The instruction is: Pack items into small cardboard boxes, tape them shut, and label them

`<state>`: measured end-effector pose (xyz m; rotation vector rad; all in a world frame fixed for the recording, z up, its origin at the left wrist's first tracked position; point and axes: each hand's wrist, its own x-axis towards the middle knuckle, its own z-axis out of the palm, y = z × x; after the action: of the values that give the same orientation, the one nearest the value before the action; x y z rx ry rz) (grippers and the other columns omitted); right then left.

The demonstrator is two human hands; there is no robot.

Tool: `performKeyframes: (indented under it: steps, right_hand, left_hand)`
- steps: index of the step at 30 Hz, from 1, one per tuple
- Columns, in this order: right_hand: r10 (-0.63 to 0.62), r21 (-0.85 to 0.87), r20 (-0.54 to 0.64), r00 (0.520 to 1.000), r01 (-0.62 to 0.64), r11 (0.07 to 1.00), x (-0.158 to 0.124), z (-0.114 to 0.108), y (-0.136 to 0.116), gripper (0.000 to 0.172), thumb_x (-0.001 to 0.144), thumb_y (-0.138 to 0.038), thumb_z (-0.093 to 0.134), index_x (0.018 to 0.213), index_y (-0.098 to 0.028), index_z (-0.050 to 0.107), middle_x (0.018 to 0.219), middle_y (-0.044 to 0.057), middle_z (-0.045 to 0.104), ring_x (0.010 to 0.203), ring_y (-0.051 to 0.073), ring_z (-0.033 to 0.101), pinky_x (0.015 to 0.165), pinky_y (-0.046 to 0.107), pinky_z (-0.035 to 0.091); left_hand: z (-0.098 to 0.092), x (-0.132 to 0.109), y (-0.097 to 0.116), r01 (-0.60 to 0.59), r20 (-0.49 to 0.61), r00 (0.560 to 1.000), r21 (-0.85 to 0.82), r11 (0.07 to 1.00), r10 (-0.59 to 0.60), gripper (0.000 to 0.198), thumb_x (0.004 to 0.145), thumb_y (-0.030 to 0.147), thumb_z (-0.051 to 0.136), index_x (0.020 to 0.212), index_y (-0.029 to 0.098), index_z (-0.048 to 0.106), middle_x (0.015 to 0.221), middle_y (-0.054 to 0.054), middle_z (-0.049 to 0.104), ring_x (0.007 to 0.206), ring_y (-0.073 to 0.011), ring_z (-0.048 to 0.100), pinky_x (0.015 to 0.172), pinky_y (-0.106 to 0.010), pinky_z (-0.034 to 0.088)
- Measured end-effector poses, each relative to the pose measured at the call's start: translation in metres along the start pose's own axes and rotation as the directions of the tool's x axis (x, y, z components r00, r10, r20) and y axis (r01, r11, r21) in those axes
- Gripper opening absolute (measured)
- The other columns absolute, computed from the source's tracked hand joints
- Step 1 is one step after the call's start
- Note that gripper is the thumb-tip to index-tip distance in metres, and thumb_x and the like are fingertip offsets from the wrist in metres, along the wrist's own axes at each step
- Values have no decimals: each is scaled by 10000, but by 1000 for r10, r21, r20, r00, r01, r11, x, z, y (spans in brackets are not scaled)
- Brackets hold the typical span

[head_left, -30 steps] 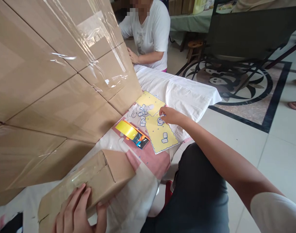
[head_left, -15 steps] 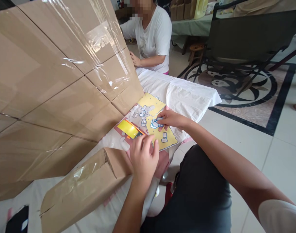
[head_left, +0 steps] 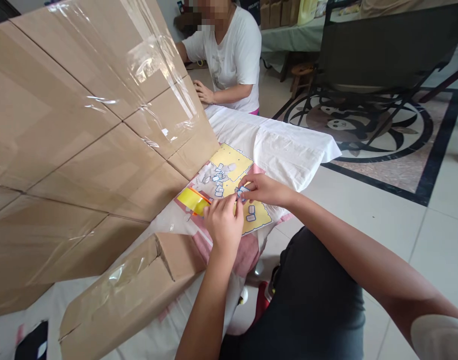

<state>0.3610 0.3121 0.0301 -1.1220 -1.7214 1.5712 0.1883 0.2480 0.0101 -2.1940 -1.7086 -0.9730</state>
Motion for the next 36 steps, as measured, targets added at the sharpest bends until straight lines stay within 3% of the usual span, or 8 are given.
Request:
performKeyframes:
  steps: [5, 9, 13, 20, 25, 30, 36]
  right_hand:
    - [0, -84, -7, 1000, -1, 997, -6, 2, -3, 273, 829, -223, 672, 1042, -211, 502, 676, -35, 696, 597, 124, 610, 526, 229, 390]
    - [-53, -156, -28, 998, 48, 987, -9, 6, -4, 258, 822, -201, 640, 1020, -217, 476, 659, -47, 673, 574, 117, 561, 504, 239, 317]
    - [-58, -156, -35, 998, 51, 986, -10, 8, -4, 258, 813, -211, 644, 1010, -222, 478, 675, -38, 688, 590, 127, 573, 510, 244, 333]
    - [109, -19, -25, 994, -110, 994, -13, 3, -7, 286, 800, -197, 710, 1021, -202, 528, 752, 16, 744, 662, 147, 651, 585, 247, 456]
    - [112, -25, -35, 993, -113, 993, -14, 6, -12, 282, 798, -166, 713, 999, -208, 521, 696, -2, 725, 669, 149, 667, 568, 230, 445]
    - [110, -48, -58, 992, -113, 992, -14, 10, -13, 283, 807, -162, 692, 1000, -210, 490, 621, -33, 669, 613, 145, 638, 539, 232, 406]
    - [22, -116, -36, 999, -27, 993, -14, 7, -5, 292, 792, -214, 689, 984, -235, 469, 517, -126, 462, 482, 101, 447, 476, 233, 255]
  left_hand:
    - [0, -3, 1, -43, 29, 999, 25, 999, 42, 111, 920, 265, 654, 972, 220, 741, 916, -18, 812, 844, -232, 697, 740, -403, 352]
    - [-2, -5, 1, -46, 35, 998, 15, 999, 46, 108, 919, 235, 639, 947, 224, 743, 891, 2, 810, 829, -219, 703, 733, -395, 351]
    - [-5, -3, 2, -55, 33, 998, 27, 998, 54, 129, 916, 214, 613, 905, 224, 742, 849, -3, 804, 796, -220, 697, 720, -399, 341]
    - [-9, -4, 1, -112, 74, 991, 49, 993, 108, 136, 916, 262, 614, 928, 231, 746, 835, -25, 795, 814, -232, 675, 722, -411, 332]
    - [-8, -5, 2, -110, 105, 989, 48, 993, 105, 189, 943, 242, 566, 930, 211, 752, 820, -38, 789, 824, -242, 669, 717, -409, 310]
    - [-9, -3, 3, -54, 115, 992, -12, 998, 55, 189, 926, 222, 575, 892, 213, 761, 806, -41, 789, 802, -240, 676, 717, -398, 310]
    - [-4, -1, 0, 121, 148, 984, -178, 977, -95, 183, 912, 247, 587, 819, 212, 741, 774, -41, 774, 709, -196, 667, 712, -352, 373]
